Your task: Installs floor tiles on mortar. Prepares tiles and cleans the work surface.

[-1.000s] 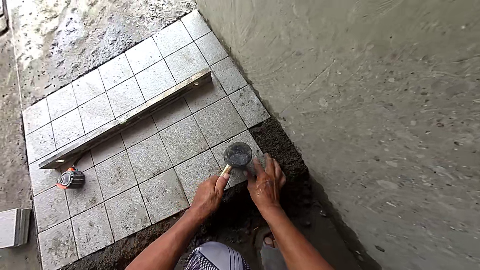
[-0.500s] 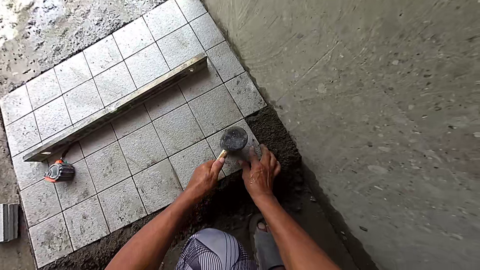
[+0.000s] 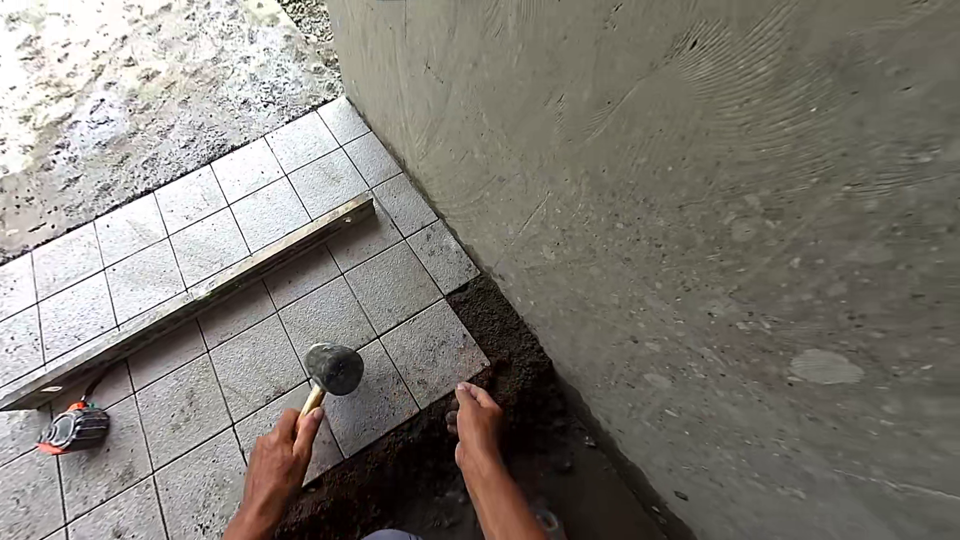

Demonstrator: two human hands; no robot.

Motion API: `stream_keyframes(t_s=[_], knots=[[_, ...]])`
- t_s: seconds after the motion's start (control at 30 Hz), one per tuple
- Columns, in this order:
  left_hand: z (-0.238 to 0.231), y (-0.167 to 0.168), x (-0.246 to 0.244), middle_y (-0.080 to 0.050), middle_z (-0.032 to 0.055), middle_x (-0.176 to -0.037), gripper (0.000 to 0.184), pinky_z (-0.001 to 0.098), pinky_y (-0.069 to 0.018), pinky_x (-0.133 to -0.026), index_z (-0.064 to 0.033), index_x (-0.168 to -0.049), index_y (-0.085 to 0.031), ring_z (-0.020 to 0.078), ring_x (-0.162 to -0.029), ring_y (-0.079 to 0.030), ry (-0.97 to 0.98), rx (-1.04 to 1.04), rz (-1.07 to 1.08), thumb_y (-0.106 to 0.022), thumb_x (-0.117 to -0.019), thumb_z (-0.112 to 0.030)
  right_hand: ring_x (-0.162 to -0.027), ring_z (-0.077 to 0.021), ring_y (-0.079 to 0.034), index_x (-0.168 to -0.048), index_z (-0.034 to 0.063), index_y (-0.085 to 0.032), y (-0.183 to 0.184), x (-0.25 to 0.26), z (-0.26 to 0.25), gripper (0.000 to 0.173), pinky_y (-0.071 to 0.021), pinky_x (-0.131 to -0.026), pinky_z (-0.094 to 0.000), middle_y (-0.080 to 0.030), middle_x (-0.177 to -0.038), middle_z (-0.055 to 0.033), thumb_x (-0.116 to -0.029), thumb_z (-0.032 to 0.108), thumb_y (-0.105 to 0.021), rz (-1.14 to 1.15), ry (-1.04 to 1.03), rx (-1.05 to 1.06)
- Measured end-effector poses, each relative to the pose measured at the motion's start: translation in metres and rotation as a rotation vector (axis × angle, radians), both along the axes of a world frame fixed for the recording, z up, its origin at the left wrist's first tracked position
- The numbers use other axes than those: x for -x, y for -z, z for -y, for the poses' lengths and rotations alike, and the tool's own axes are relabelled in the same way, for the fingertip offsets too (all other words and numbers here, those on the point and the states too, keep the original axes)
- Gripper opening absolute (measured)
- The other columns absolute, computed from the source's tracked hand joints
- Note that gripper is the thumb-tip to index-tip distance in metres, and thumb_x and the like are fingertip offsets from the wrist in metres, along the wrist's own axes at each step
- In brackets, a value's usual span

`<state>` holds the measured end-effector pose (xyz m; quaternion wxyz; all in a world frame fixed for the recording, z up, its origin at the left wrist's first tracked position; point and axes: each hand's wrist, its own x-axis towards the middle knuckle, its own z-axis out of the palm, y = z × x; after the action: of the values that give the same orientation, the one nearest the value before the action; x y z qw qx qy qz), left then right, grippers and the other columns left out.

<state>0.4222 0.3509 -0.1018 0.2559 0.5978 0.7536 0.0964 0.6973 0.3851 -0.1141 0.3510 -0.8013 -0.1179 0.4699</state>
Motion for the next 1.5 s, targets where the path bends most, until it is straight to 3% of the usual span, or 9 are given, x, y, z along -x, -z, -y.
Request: stream_keyframes(t_s=[0.1, 0.4, 0.67, 0.9, 0.97, 1.07, 1.27, 1.37, 1.5], knots=[[-0.001, 0.004, 0.027, -0.055, 0.0103, -0.061, 0.071, 0.054, -0.0482, -0.053, -0.0041, -0.09, -0.064, 0.031, -0.056, -0.059, -0.014, -0.066, -0.138, -0.039, -0.0991, -0.07, -0.059, -0.0164, -0.052, -0.119, -0.0011, -0.064, -0.007, 0.004, -0.008, 0.025, -0.0472, -0.054, -0.0316, -0.056, -0.082, -0.0113, -0.1075, 0.018, -0.053, -0.172, 0.221, 0.033], [-0.015, 0.028, 0.063, -0.062, 0.0185, -0.068, 0.069, 0.0608, -0.0499, -0.055, 0.0, -0.1, -0.065, 0.0401, -0.061, -0.065, 0.007, -0.163, -0.296, -0.047, -0.0991, -0.067, -0.059, -0.016, -0.051, -0.129, 0.0018, -0.055, -0.017, 0.003, -0.019, 0.027, -0.0467, -0.052, -0.0297, -0.051, -0.085, -0.0096, -0.1082, 0.017, -0.048, -0.44, 0.463, 0.045], [-0.017, 0.036, 0.065, -0.064, 0.0201, -0.074, 0.069, 0.0616, -0.0502, -0.055, 0.0007, -0.097, -0.064, 0.042, -0.065, -0.066, 0.034, -0.179, -0.307, -0.046, -0.0992, -0.065, -0.059, -0.0149, -0.05, -0.113, 0.0049, -0.052, -0.016, 0.0, -0.029, 0.023, -0.0479, -0.053, -0.0291, -0.05, -0.082, -0.0072, -0.1074, 0.027, -0.051, -0.55, 0.549, 0.047], [-0.017, 0.038, 0.067, -0.065, 0.0198, -0.079, 0.063, 0.0603, -0.051, -0.058, 0.0003, -0.096, -0.065, 0.04, -0.07, -0.067, 0.05, -0.196, -0.294, -0.049, -0.1004, -0.061, -0.042, -0.0085, -0.037, -0.088, 0.014, -0.045, -0.008, -0.008, -0.028, 0.023, -0.0405, -0.041, -0.0228, -0.038, -0.061, 0.0017, -0.1026, 0.027, -0.057, -0.543, 0.558, 0.05], [-0.017, 0.038, 0.067, -0.065, 0.0203, -0.082, 0.062, 0.0613, -0.0511, -0.061, 0.0007, -0.096, -0.065, 0.0401, -0.073, -0.067, 0.046, -0.187, -0.282, -0.05, -0.1006, -0.059, -0.048, -0.0094, -0.04, -0.099, 0.0121, -0.053, -0.008, -0.009, -0.028, 0.024, -0.0401, -0.043, -0.0236, -0.042, -0.069, 0.0005, -0.0986, 0.033, -0.066, -0.462, 0.502, 0.064], [-0.018, 0.038, 0.068, -0.066, 0.0214, -0.088, 0.064, 0.0615, -0.0526, -0.065, 0.0013, -0.096, -0.065, 0.0413, -0.08, -0.068, 0.056, -0.192, -0.273, -0.048, -0.1004, -0.06, -0.089, -0.0238, -0.059, -0.132, 0.006, -0.056, -0.013, -0.009, -0.031, 0.05, -0.0502, -0.071, -0.0371, -0.058, -0.115, -0.016, -0.0963, 0.037, -0.071, -0.409, 0.377, 0.038], [-0.02, 0.039, 0.071, -0.065, 0.0226, -0.097, 0.063, 0.062, -0.054, -0.076, 0.001, -0.097, -0.067, 0.0442, -0.094, -0.066, 0.055, -0.207, -0.278, -0.052, -0.099, -0.06, -0.072, -0.0205, -0.066, -0.105, -0.0007, -0.064, -0.006, -0.011, -0.03, 0.022, -0.0576, -0.064, -0.0361, -0.068, -0.092, -0.0141, -0.0963, 0.018, -0.072, -0.292, 0.231, -0.191], [-0.014, 0.011, 0.06, -0.062, 0.0295, -0.119, 0.069, 0.0648, -0.0504, -0.091, 0.0038, -0.122, -0.065, 0.0498, -0.109, -0.061, 0.003, -0.191, -0.215, -0.058, -0.0957, -0.059, -0.077, -0.0206, -0.069, -0.109, -0.0046, -0.062, -0.021, -0.023, -0.001, 0.018, -0.0599, -0.069, -0.0355, -0.07, -0.093, -0.0153, -0.1008, 0.011, -0.063, -0.382, 0.216, -0.265], [0.037, -0.099, -0.004, -0.069, 0.0146, -0.117, 0.052, 0.0483, -0.0566, -0.09, -0.0039, -0.135, -0.061, 0.0269, -0.103, -0.068, -0.266, 0.332, 0.46, -0.063, -0.0991, -0.042, -0.081, -0.0222, -0.072, -0.113, -0.0075, -0.059, -0.088, -0.018, 0.072, 0.017, -0.0629, -0.073, -0.0381, -0.072, -0.094, -0.0172, -0.1022, 0.006, -0.057, -0.505, 0.136, -0.166]])
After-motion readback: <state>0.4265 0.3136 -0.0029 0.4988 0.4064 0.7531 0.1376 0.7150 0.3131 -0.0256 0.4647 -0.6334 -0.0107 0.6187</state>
